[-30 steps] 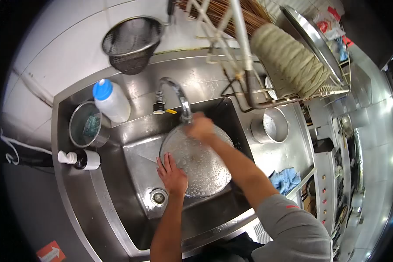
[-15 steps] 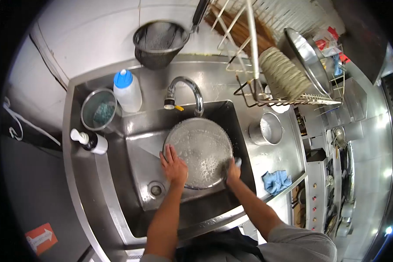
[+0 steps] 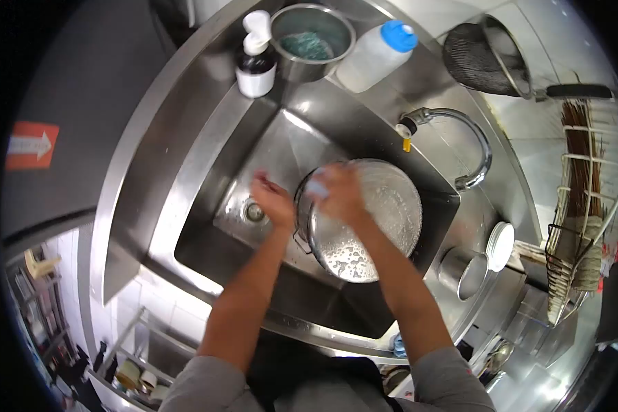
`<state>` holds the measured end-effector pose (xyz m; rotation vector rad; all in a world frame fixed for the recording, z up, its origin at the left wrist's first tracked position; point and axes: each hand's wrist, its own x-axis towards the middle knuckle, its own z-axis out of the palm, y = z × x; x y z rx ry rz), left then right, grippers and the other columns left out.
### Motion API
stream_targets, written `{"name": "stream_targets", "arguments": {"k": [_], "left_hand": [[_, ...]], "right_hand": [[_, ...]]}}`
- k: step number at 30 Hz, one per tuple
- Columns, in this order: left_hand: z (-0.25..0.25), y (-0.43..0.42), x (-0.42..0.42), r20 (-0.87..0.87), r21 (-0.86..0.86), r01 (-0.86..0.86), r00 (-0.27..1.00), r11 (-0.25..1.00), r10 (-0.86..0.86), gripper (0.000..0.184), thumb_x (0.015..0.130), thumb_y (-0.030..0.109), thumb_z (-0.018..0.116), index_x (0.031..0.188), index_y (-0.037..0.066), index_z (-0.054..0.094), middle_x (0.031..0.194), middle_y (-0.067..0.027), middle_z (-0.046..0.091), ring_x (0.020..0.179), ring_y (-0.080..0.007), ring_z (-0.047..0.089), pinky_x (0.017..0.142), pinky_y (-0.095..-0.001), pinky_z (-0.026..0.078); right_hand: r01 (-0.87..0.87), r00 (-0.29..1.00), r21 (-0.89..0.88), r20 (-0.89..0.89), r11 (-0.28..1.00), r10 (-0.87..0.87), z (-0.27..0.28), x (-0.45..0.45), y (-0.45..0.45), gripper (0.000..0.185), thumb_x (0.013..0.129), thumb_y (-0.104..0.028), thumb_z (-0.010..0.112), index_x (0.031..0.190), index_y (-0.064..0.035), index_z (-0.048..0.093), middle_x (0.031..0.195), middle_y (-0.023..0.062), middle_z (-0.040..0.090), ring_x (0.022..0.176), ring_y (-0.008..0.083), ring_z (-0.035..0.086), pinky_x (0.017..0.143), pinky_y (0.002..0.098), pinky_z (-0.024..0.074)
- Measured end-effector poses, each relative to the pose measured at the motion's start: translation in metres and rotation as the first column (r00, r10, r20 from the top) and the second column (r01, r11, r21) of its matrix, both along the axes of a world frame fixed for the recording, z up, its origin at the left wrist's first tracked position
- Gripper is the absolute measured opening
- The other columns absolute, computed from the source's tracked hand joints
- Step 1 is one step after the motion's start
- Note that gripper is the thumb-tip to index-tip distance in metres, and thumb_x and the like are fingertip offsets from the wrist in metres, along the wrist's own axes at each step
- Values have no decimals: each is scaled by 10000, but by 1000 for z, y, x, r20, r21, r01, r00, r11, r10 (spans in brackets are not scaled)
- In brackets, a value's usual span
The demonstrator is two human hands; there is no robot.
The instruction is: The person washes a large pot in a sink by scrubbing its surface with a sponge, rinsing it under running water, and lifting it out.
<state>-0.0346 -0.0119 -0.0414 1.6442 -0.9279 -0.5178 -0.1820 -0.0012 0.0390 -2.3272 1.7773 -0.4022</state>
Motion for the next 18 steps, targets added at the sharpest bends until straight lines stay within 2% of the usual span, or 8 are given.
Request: {"name": "stream_targets", "arguments": {"k": [1,2,4,11,13,16,17,18], "left_hand": [[-18,-9,30,114,50,-77,991,996,71,377,828,-118,460,1184,-12,521,1085,-174,549,990,-271,566,856,-317,472],[-4,-16,50,-169,88,-59,983,994,73,385,821,-122,478,1186,-6,523,1058,-158,557,957,-244,572,861,-323,470],[36,-18,77,-56,185,95,995,978,-86,410,807,-117,503,1195,12,527,1049,-127,563,933,-235,576,860,-342,471],[66,-1,58,-98,157,405,914,901,-394,442,794,-85,568,1213,49,533,1046,-115,557,934,-233,558,868,-355,469],[72,7,41,-121,150,451,892,880,-436,445,796,-73,587,1221,49,531,1054,-119,559,964,-242,559,873,-370,470],[84,18,28,-62,147,524,852,839,-521,493,821,-58,601,1285,79,505,1042,-81,602,941,-192,583,772,-312,473],[87,24,26,-65,156,535,845,831,-531,493,821,-58,601,1285,79,505,1042,-81,602,941,-192,583,772,-312,473],[92,25,27,-99,182,529,849,829,-520,484,811,-65,599,1268,70,516,1064,-111,584,970,-226,577,841,-343,470]], "right_hand": [[-167,983,108,-59,980,174,17,29,21,335,764,-359,716,1008,-131,689,1110,62,596,1145,245,527,1106,534,277],[-244,960,252,-76,936,271,19,51,51,315,764,-332,685,1000,-124,692,1121,69,587,1167,255,513,1121,565,233],[-352,895,381,-130,855,426,23,65,118,264,775,-272,635,976,-112,698,1142,73,583,1221,265,485,1143,600,186],[-634,743,216,-97,743,662,31,-19,185,253,784,-246,632,1013,-164,703,1349,37,520,1421,249,308,1165,617,153],[-590,773,418,47,691,632,40,-9,132,304,765,-268,668,1063,-215,694,1400,19,482,1429,252,292,1139,647,161],[-73,973,172,-206,982,108,-2,2,42,417,738,-288,706,1148,-231,651,1422,50,469,1430,289,290,1095,665,197],[147,965,59,-228,987,-131,2,0,21,451,740,-283,707,1181,-217,634,1433,66,461,1430,304,290,1086,662,207],[155,963,60,-230,986,-137,-3,-10,29,451,740,-283,707,1181,-217,634,1433,66,461,1430,304,290,1086,662,207]]}}
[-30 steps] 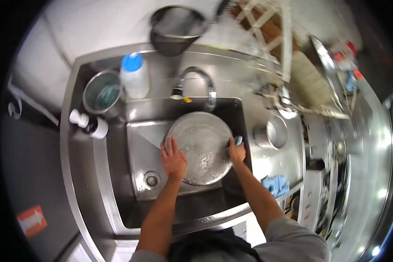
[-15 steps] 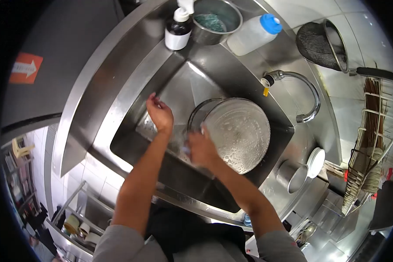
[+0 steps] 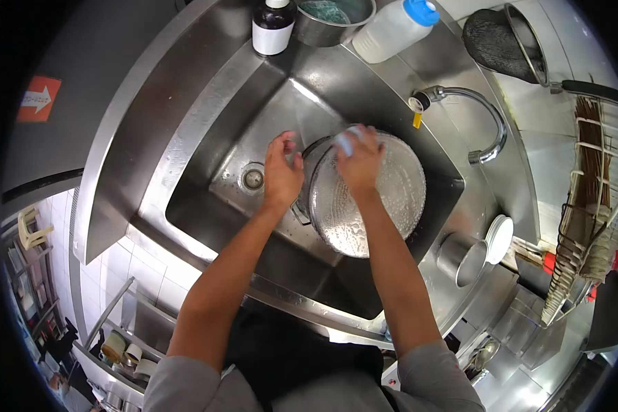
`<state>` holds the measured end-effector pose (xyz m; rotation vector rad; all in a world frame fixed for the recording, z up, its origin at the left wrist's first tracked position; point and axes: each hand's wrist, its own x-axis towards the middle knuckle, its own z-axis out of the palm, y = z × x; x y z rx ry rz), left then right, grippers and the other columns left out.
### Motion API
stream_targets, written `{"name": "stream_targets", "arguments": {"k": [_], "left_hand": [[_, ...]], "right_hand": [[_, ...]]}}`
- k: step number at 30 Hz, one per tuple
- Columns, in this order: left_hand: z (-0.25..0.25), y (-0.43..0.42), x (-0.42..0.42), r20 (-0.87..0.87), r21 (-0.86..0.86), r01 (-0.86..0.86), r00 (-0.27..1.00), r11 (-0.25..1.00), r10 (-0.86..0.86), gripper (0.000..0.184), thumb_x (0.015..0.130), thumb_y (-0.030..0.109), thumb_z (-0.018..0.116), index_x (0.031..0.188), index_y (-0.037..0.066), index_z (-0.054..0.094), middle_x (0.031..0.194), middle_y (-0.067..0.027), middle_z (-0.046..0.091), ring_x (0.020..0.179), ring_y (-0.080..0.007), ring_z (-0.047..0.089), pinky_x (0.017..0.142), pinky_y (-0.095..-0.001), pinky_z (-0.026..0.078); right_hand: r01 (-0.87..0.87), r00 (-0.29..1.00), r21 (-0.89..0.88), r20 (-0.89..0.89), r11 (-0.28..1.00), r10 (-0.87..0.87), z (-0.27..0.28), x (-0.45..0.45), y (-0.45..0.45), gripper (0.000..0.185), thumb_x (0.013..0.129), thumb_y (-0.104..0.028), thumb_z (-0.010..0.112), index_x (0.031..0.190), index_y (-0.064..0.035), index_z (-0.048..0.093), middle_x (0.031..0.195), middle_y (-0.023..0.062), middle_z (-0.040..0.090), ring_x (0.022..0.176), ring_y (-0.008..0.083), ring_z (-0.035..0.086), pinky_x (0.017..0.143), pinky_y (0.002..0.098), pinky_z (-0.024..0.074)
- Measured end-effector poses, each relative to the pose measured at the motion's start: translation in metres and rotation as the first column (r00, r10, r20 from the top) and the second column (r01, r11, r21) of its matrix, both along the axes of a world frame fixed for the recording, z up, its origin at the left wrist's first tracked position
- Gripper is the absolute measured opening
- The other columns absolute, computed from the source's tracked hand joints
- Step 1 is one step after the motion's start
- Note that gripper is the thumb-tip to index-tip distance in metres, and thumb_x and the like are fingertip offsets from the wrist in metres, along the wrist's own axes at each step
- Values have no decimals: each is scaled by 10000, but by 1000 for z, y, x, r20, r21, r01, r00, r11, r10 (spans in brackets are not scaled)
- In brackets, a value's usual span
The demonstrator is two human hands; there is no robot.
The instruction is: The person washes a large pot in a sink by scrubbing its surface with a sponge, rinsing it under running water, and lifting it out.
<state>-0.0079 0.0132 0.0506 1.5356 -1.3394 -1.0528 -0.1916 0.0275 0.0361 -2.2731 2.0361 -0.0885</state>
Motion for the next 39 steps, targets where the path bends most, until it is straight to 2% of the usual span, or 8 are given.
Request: {"name": "stream_targets", "arguments": {"k": [8,14,19,25,29,33,35,39], "left_hand": [[16,-2,-21,-39,-144,176,982,974,-184,506,802,-57,590,1285,64,502,1111,-154,568,1065,-319,565,943,-396,454],[19,14,-42,325,-211,449,870,868,-371,499,803,65,605,1294,75,521,1237,-145,565,1226,-334,493,1052,-462,357],[3,95,-76,649,43,946,218,322,-729,614,904,443,566,1455,220,416,1576,-82,248,1473,-368,112,1143,-652,90],[3,82,-120,670,23,926,265,376,-694,648,900,550,491,1475,275,381,1603,-76,193,1478,-394,77,1139,-662,53],[-1,58,-132,665,68,937,214,344,-715,702,890,579,473,1508,286,319,1627,-87,109,1476,-421,58,1129,-671,65],[-11,32,-137,670,56,880,318,472,-671,682,884,601,484,1491,318,351,1623,-93,112,1466,-447,57,1104,-707,63],[2,14,-134,705,1,784,440,621,-556,673,893,604,488,1484,305,368,1617,-85,136,1465,-446,64,1109,-699,54],[4,-38,-154,626,157,693,481,704,-613,687,875,620,524,1470,306,385,1573,-79,252,1400,-456,233,1056,-707,214]], "right_hand": [[-151,985,354,135,923,109,51,0,218,674,735,-259,679,1371,-146,488,1540,212,272,1459,392,181,1117,676,137],[814,562,-53,325,579,-760,18,-101,189,484,943,-278,575,1371,-76,473,1363,244,452,1216,434,497,991,471,441],[854,437,224,178,469,-882,20,-188,11,625,896,-577,514,1195,-41,632,1061,227,676,1000,417,638,866,493,492],[89,978,-9,193,996,-85,-13,-51,-77,392,776,-496,660,906,-129,708,933,156,699,856,368,674,745,458,547],[-569,804,568,233,594,548,28,60,-43,363,635,-421,749,776,-87,742,761,133,690,778,341,670,770,463,516],[78,969,322,200,943,-148,27,-34,-73,411,723,-492,686,850,-104,738,823,131,710,802,344,685,760,445,535],[545,554,567,311,618,-773,92,-91,-71,531,811,-592,620,872,-76,724,862,173,707,828,368,689,738,449,544],[815,531,199,124,545,-838,40,-156,67,508,893,-463,571,1271,-123,572,1225,219,578,1100,432,570,867,478,506]]}}
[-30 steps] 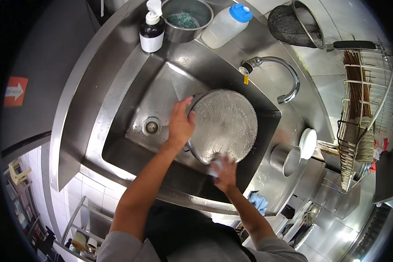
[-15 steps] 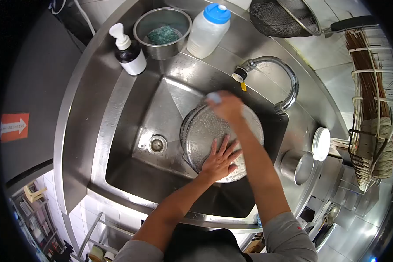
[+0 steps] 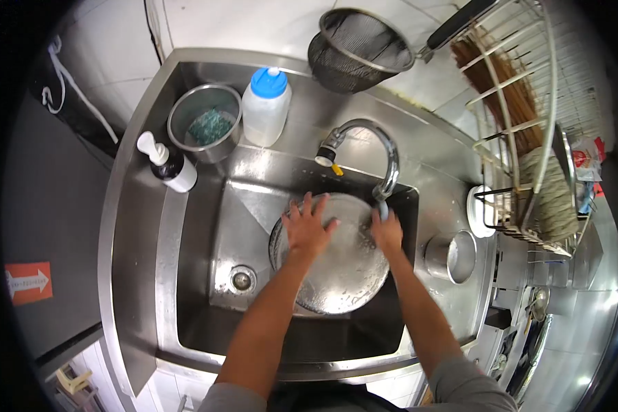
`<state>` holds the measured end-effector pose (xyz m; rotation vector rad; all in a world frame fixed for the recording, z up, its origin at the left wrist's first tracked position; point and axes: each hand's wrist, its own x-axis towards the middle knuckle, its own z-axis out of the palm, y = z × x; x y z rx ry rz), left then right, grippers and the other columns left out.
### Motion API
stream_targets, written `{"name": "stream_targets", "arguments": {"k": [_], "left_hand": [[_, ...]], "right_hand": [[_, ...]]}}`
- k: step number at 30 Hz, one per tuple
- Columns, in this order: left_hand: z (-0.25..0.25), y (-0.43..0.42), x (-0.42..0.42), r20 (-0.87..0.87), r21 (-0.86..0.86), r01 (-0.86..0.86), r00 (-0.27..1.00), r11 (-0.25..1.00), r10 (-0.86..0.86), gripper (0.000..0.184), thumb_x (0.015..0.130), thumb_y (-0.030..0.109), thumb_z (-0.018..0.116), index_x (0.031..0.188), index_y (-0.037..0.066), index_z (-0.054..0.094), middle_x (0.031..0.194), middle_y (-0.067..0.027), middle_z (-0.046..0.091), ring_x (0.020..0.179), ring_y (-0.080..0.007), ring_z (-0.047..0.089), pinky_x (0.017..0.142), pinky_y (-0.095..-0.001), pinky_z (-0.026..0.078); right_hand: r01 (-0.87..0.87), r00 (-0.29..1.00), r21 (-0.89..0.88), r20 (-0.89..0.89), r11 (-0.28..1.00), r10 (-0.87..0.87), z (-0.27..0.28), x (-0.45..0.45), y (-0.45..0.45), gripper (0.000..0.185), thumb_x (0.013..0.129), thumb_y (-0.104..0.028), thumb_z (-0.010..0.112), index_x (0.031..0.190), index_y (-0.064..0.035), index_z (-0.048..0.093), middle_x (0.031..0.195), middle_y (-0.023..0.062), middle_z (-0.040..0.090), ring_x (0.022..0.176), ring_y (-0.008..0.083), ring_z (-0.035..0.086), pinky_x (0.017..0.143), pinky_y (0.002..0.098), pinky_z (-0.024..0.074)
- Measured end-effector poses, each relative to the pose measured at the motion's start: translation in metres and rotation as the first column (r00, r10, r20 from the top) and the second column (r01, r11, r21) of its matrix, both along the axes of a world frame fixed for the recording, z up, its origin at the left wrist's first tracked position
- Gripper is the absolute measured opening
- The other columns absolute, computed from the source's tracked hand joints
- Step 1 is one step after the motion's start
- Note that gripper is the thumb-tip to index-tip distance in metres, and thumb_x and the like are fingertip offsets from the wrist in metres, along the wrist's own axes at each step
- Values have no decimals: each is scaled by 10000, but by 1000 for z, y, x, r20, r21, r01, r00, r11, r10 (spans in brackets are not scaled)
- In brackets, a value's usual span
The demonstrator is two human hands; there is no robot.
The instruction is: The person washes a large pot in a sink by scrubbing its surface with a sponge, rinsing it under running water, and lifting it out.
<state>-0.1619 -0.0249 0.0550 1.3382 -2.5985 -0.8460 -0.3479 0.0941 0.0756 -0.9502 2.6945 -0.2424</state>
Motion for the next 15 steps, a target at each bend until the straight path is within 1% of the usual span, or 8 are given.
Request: {"name": "stream_targets", "arguments": {"k": [2,4,5,6,8,10,14,15], "left_hand": [[10,-21,-24,-4,12,-38,999,999,38,687,867,530,606,1455,240,403,1483,-113,402,1316,-407,393,1049,-602,326],[-18,-39,-60,-449,186,-208,851,960,271,626,875,327,659,1420,126,428,1363,-128,533,1241,-329,508,1054,-418,383],[-25,-48,-78,-456,177,-211,848,961,270,626,875,327,659,1420,126,428,1363,-128,533,1241,-329,508,1054,-418,383],[-23,-52,-94,-538,578,-107,695,809,476,590,862,231,651,1392,76,444,1334,-131,558,1226,-296,529,1033,-357,397],[-19,-41,-106,-485,848,94,535,521,692,556,850,135,643,1364,25,461,1305,-134,583,1211,-263,551,1011,-297,410],[15,-23,-90,-796,603,443,293,663,529,489,846,100,625,1310,12,495,1240,-184,627,1134,-255,602,961,-297,434],[7,-23,-60,-919,278,404,375,872,120,521,870,141,599,1363,28,472,1327,-158,579,1266,-277,510,1065,-356,374],[-3,-18,-38,-699,146,312,704,939,-125,533,895,208,582,1393,68,459,1402,-150,504,1337,-297,417,1110,-419,309]], "right_hand": [[428,903,-176,111,886,-414,-42,17,80,743,893,-507,563,1349,66,440,1250,295,563,1149,453,549,929,490,468],[631,774,-270,291,727,-563,-30,75,121,739,917,-503,551,1378,59,418,1223,306,591,1162,418,573,977,455,442],[696,717,-265,309,667,-625,-28,94,128,718,921,-492,554,1381,44,423,1228,294,594,1171,406,572,985,446,438],[757,653,-250,327,604,-684,-24,109,129,698,926,-481,557,1384,29,428,1232,282,597,1179,395,570,993,438,435],[798,598,-308,299,518,-744,-39,119,120,674,926,-477,559,1373,15,448,1210,269,614,1148,398,588,973,440,447],[836,521,-358,283,416,-805,-46,124,119,650,926,-473,561,1363,1,468,1188,256,631,1117,401,605,953,441,458],[776,573,-398,118,490,-811,-35,120,87,644,899,-518,556,1265,11,550,1046,270,667,970,426,651,850,486,492],[741,622,-404,112,536,-775,-39,109,82,657,881,-547,562,1212,20,591,1030,275,670,968,433,649,850,488,492]]}}
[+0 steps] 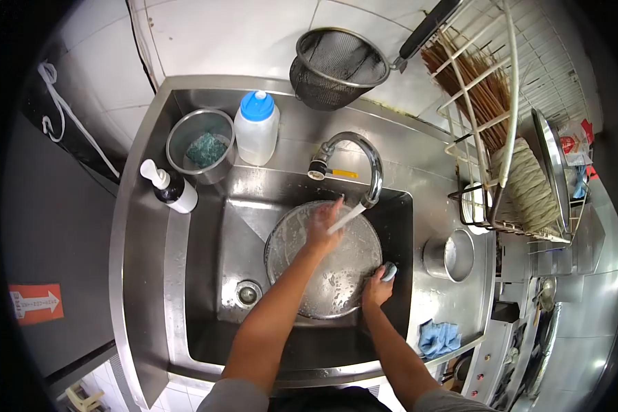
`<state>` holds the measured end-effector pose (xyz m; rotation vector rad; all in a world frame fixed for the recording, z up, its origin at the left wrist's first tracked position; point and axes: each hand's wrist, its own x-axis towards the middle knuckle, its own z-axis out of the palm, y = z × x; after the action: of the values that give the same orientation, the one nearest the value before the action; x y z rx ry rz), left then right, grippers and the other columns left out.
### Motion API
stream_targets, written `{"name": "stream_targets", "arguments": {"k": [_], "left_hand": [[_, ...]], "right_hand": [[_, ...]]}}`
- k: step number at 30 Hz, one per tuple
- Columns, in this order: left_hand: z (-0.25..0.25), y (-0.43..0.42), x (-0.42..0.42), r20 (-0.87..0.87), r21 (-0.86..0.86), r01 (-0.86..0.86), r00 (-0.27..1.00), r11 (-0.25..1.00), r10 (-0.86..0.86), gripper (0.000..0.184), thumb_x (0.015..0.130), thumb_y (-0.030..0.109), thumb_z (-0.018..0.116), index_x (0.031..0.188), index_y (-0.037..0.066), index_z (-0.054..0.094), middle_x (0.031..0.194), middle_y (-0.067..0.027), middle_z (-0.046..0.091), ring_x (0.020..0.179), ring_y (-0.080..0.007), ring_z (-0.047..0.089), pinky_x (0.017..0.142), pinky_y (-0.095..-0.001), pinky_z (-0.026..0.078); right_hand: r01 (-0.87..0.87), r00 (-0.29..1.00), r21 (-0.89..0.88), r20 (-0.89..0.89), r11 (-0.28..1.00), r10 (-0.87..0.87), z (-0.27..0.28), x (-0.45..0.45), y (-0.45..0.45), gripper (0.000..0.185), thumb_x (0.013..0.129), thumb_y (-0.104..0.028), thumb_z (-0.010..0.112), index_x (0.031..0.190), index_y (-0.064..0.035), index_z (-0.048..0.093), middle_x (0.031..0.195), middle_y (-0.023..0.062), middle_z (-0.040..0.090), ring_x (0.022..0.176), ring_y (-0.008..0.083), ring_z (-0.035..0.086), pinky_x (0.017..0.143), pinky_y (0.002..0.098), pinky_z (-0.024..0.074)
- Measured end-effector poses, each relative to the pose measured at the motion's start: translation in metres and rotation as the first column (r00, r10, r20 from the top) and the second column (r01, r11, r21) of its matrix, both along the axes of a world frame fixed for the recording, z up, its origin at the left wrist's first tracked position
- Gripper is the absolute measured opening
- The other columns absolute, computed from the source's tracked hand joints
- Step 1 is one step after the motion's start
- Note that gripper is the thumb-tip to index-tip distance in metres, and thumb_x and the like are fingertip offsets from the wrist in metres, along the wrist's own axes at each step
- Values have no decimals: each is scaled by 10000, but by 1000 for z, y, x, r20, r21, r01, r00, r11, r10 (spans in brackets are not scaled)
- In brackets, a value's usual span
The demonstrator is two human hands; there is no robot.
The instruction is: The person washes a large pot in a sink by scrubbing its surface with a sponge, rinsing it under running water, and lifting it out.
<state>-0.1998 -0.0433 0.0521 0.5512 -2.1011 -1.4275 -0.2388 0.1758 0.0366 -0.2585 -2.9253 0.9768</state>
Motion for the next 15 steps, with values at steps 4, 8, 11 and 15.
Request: {"name": "stream_targets", "arguments": {"k": [4,8,11,15], "left_hand": [[-3,32,90,516,-550,172,839,817,171,619,917,466,529,1470,221,399,1588,-127,202,1464,-394,123,1142,-637,108],[19,63,143,636,-469,111,731,876,247,655,913,541,490,1480,231,386,1604,-156,128,1451,-473,77,1108,-694,96],[10,69,150,688,-529,5,588,849,426,675,924,581,440,1501,242,347,1611,-164,96,1455,-482,34,1108,-696,75],[-1,48,158,663,-616,-37,514,787,544,699,928,620,391,1521,263,297,1617,-154,71,1457,-480,11,1103,-705,58]], "right_hand": [[-178,961,-19,212,984,178,8,-50,-44,680,835,-619,575,1004,25,710,970,261,689,969,430,655,866,486,493],[-508,840,173,315,844,441,25,-53,-163,608,815,-609,613,1012,-43,713,960,239,690,950,402,664,828,478,511],[-897,442,25,10,441,897,24,6,-248,533,804,-606,624,1000,-118,712,1001,173,694,942,360,666,806,463,522],[-973,160,154,-75,170,984,0,29,-280,463,820,-574,624,1026,-167,700,905,135,677,911,321,667,790,444,527]]}}
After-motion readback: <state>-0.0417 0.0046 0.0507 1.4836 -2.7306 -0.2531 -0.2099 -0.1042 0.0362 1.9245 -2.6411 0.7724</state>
